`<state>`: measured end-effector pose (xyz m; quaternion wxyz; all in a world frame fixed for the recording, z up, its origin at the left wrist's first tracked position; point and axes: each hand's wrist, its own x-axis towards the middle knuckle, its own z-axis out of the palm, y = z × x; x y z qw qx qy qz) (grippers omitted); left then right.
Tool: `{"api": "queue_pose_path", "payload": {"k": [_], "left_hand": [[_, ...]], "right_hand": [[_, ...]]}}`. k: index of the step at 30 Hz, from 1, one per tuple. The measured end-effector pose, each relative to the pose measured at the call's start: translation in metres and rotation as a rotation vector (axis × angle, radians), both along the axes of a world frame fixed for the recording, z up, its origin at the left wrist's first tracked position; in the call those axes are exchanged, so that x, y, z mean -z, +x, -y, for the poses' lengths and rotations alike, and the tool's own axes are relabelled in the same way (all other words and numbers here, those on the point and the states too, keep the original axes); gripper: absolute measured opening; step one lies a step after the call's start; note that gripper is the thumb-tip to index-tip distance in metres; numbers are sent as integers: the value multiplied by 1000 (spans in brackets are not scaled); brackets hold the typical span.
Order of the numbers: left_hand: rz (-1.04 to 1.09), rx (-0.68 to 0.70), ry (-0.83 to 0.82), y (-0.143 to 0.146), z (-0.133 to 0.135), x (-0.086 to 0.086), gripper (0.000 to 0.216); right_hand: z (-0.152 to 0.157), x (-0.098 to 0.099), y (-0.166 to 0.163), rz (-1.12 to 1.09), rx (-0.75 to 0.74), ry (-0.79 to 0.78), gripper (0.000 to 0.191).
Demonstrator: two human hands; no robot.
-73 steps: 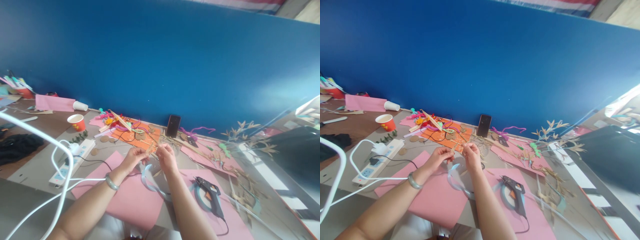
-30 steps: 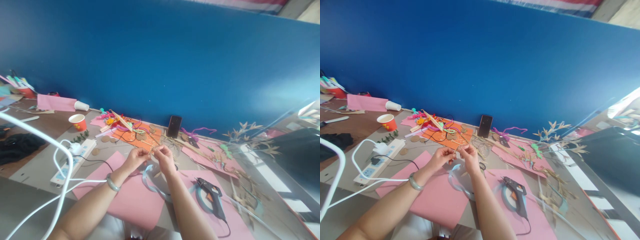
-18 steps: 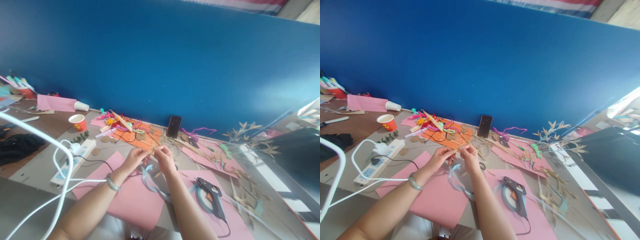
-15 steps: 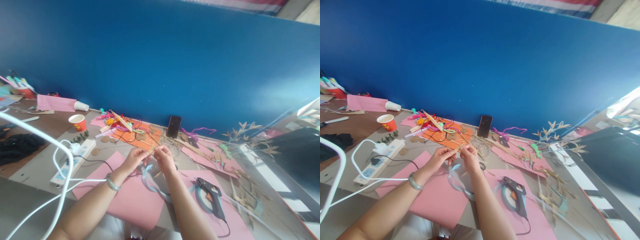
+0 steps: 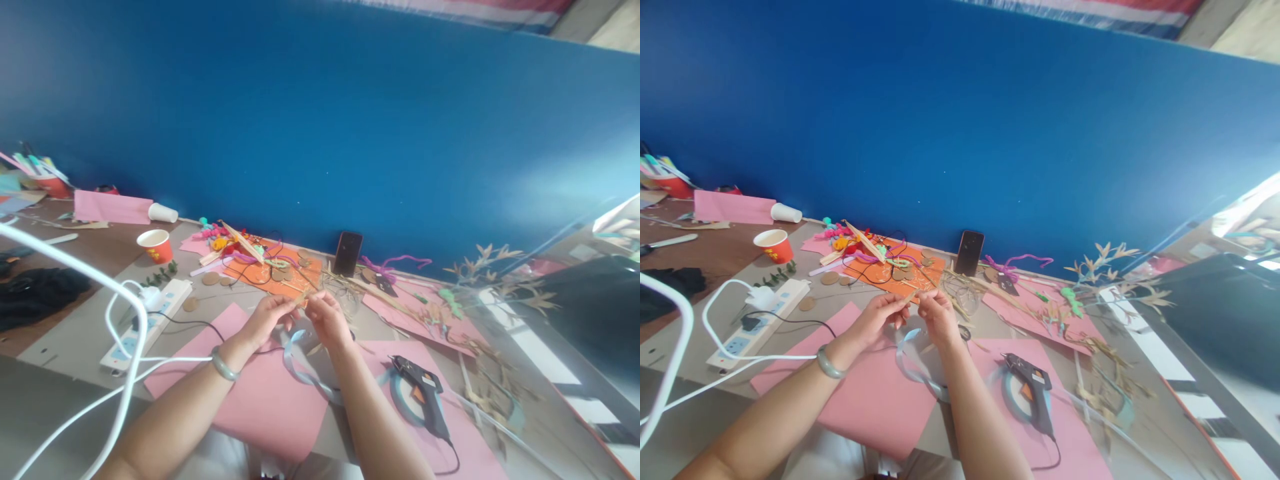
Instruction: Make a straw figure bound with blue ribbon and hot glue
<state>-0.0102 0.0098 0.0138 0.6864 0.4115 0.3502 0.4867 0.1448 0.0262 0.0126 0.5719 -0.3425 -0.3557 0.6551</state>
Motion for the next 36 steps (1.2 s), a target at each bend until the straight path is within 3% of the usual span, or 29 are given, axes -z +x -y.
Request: {"api": "queue_pose_path", "payload": {"k": [6, 12, 17, 21, 31, 36], "left_hand": [[272, 216, -232, -1, -1, 7, 16], [261, 290, -298, -1, 0, 6, 14], [62, 132, -134, 3, -1, 8, 35], [-103, 6, 55, 3, -1, 9, 31], [-296, -56, 230, 2, -4, 17, 27], [-315, -41, 293, 2, -3, 20, 22]], "right_hand": [[4, -2, -3, 96, -85, 86, 25], [6, 1, -5, 179, -55, 133, 26], [3, 5, -5, 210, 33, 118, 27], [2, 4, -5, 225, 101, 77, 31], [3, 2, -5, 278, 98, 104, 31], [0, 5, -2, 166, 54, 0, 34]]}}
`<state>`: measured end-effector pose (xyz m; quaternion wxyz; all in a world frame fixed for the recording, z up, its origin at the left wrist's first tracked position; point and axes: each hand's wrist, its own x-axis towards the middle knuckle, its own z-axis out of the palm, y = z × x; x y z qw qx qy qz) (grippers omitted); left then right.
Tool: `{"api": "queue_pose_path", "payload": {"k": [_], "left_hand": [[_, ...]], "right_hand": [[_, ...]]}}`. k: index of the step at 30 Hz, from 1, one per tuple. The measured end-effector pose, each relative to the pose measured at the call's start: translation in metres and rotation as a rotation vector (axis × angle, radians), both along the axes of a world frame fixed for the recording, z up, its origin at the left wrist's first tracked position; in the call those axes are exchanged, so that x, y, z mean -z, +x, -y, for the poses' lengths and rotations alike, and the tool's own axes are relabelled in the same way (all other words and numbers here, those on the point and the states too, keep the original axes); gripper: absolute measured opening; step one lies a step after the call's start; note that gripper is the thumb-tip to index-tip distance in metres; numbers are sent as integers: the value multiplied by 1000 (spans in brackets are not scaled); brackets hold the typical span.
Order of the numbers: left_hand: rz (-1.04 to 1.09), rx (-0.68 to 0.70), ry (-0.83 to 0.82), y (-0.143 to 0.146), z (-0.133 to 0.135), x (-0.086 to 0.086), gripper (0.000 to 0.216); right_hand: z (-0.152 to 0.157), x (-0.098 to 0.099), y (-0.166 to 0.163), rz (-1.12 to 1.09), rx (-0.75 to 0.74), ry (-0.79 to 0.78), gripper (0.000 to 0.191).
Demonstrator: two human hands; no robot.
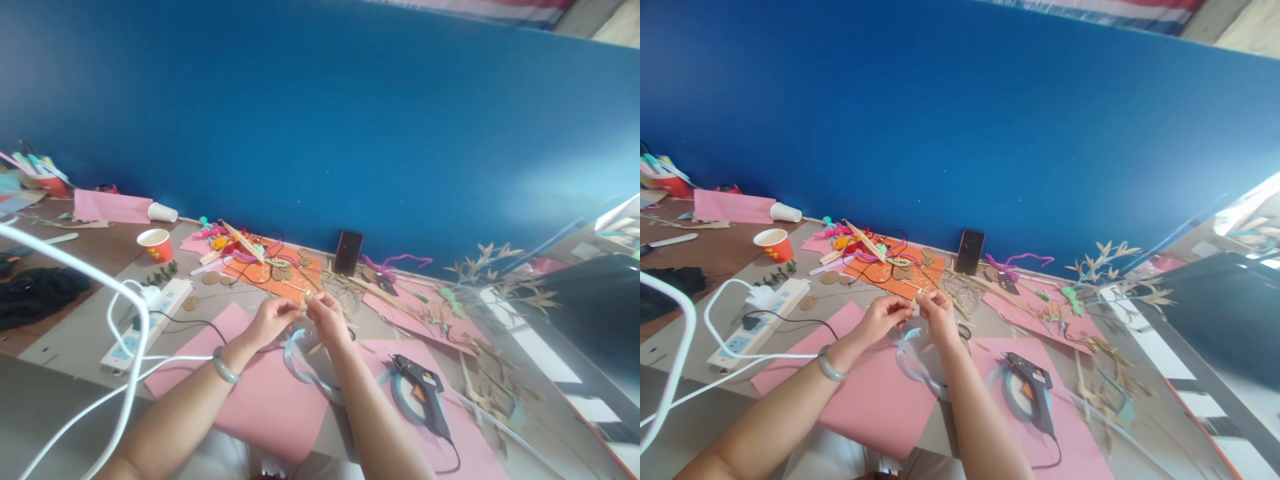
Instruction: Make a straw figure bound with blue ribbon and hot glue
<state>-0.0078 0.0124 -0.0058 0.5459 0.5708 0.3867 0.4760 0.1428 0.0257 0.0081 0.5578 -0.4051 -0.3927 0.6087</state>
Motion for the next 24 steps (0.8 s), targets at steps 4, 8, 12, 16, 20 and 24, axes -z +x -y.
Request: {"api": "queue_pose_path", "payload": {"k": [4, 8, 12, 16, 20, 24], "left_hand": [[0, 44, 30, -1, 1, -1, 20], [-6, 58, 17, -2, 2, -7, 21], [-27, -7, -47, -1, 4, -10, 26], [18, -8, -90, 0, 2, -6, 26], [9, 24, -19, -1, -2, 0, 22], [-3, 47, 21, -2, -2, 2, 22]], "right_hand": [[0, -1, 1, -100, -91, -104, 37], [0, -2, 1, -106, -102, -119, 38], [0, -2, 0, -62, -26, -75, 36], [0, -2, -1, 71, 56, -7, 34], [-1, -1, 1, -26, -45, -76, 37], [0, -2, 1, -86, -126, -140, 39]]}}
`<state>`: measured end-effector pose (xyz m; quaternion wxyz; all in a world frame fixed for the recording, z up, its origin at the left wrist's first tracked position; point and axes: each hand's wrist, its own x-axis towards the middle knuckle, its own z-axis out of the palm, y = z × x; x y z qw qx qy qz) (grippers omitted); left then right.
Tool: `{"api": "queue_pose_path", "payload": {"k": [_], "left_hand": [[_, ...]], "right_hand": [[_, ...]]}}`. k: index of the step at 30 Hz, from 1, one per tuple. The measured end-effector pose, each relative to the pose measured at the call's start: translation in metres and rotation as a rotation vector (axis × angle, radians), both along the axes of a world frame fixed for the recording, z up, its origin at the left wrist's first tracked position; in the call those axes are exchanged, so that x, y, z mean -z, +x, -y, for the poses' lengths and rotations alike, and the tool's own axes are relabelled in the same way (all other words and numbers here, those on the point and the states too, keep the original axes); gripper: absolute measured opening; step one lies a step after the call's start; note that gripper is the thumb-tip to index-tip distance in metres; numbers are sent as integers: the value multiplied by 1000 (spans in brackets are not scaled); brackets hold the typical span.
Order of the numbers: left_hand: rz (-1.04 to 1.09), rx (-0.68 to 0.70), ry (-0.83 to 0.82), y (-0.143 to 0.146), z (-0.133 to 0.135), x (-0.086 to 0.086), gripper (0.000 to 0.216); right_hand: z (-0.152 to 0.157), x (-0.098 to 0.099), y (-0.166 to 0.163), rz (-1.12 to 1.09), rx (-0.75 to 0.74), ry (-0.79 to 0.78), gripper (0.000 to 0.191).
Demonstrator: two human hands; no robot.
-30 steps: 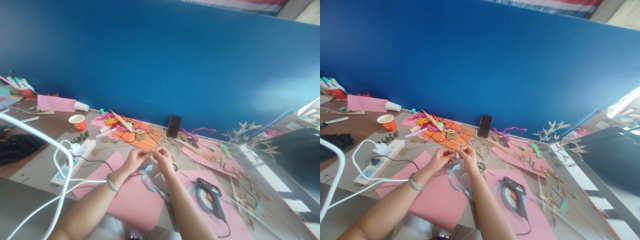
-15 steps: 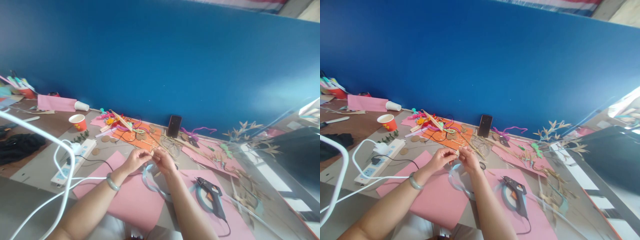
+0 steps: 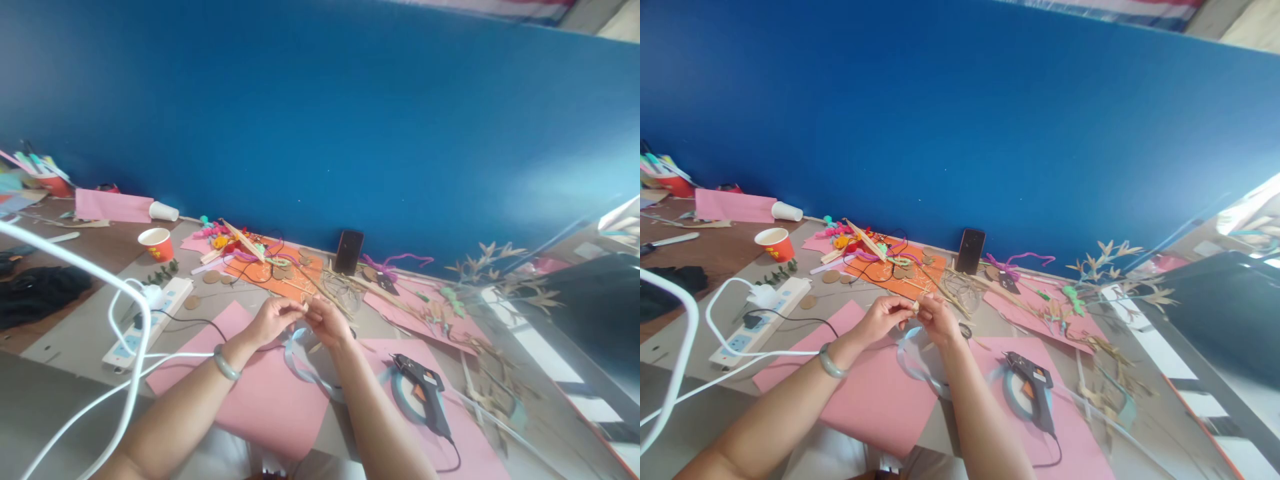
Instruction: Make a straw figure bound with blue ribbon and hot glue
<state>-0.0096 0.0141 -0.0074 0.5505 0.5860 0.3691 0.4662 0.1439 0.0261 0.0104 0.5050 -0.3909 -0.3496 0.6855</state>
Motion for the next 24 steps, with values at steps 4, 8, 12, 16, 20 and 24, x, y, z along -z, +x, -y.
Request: {"api": "queue_pose_path", "payload": {"k": [4, 8, 12, 16, 20, 24], "left_hand": [[27, 28, -20, -1, 1, -1, 23], [31, 40, -87, -2, 0, -5, 22], [65, -42, -185, -2, -2, -9, 21], [79, -112, -203, -3, -4, -8, 23], [72, -86, -175, -2, -4, -5, 23], [40, 9, -123, -2, -1, -5, 21]], "right_hand": [[0, -1, -1, -6, -4, -16, 38], [-2, 0, 2, 11, 74, 15, 39], [-5, 0, 7, 55, 167, 62, 33], [-3, -1, 3, 103, 170, 92, 31], [0, 1, -3, 159, 175, 147, 35], [-1, 2, -1, 178, 154, 137, 38]]}}
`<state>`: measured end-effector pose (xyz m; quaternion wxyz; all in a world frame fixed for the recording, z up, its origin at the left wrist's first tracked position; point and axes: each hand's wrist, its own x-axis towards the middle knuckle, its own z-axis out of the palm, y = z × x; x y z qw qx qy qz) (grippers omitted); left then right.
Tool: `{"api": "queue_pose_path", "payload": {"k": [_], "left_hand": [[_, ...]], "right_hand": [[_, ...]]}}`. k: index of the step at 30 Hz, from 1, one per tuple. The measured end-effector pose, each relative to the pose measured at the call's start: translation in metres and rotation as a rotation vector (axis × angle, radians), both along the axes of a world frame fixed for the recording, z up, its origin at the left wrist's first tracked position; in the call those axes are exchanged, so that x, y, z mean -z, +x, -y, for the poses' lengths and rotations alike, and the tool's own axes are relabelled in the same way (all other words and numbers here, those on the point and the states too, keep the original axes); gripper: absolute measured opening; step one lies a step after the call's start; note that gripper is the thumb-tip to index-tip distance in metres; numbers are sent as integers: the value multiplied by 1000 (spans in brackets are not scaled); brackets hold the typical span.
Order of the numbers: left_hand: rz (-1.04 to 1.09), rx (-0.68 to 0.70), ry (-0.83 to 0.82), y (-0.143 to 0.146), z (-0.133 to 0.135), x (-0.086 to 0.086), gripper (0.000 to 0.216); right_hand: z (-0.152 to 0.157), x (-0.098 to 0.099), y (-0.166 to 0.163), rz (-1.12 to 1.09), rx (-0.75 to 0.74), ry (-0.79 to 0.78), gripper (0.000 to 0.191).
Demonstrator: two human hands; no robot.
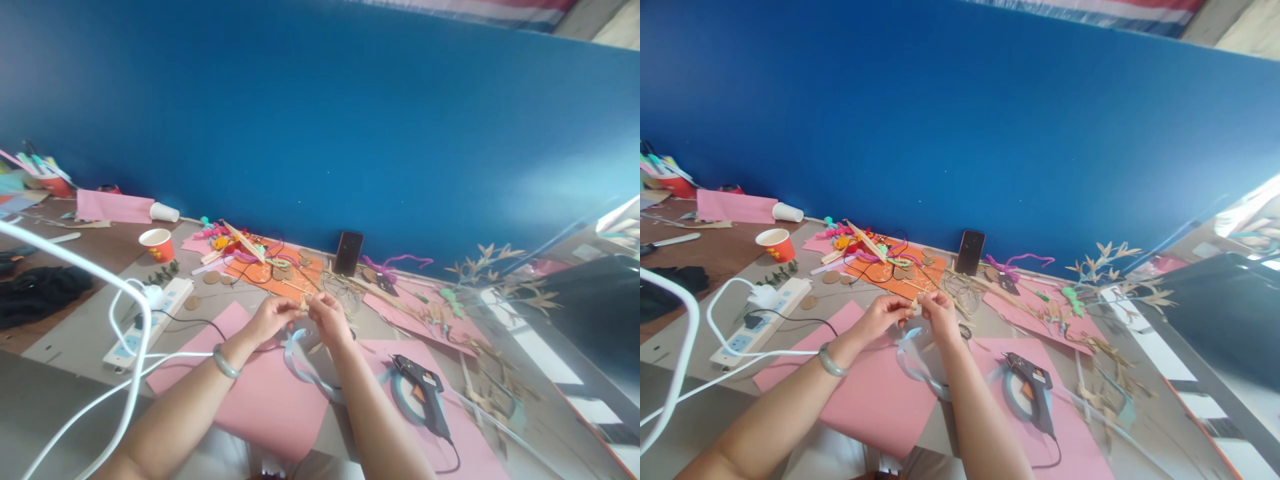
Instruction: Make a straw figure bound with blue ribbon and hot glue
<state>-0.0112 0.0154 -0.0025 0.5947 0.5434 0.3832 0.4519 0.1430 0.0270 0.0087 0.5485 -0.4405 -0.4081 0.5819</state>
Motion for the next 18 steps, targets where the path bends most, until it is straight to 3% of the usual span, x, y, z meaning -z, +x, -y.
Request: {"api": "queue_pose_path", "payload": {"k": [3, 6, 11, 18], "left_hand": [[4, 11, -6, 0, 1, -4, 21], [23, -105, -30, -2, 0, -8, 22], [19, -339, -35, -5, -4, -6, 23], [-11, -412, -51, -6, -9, 7, 27]], "right_hand": [[-3, 0, 7, 30, -17, -18, 37], [-6, -1, 15, 124, -1, -15, 29], [-10, 4, 25, 961, 8, 172, 13], [-7, 13, 19, 1232, -96, 169, 15]]}}
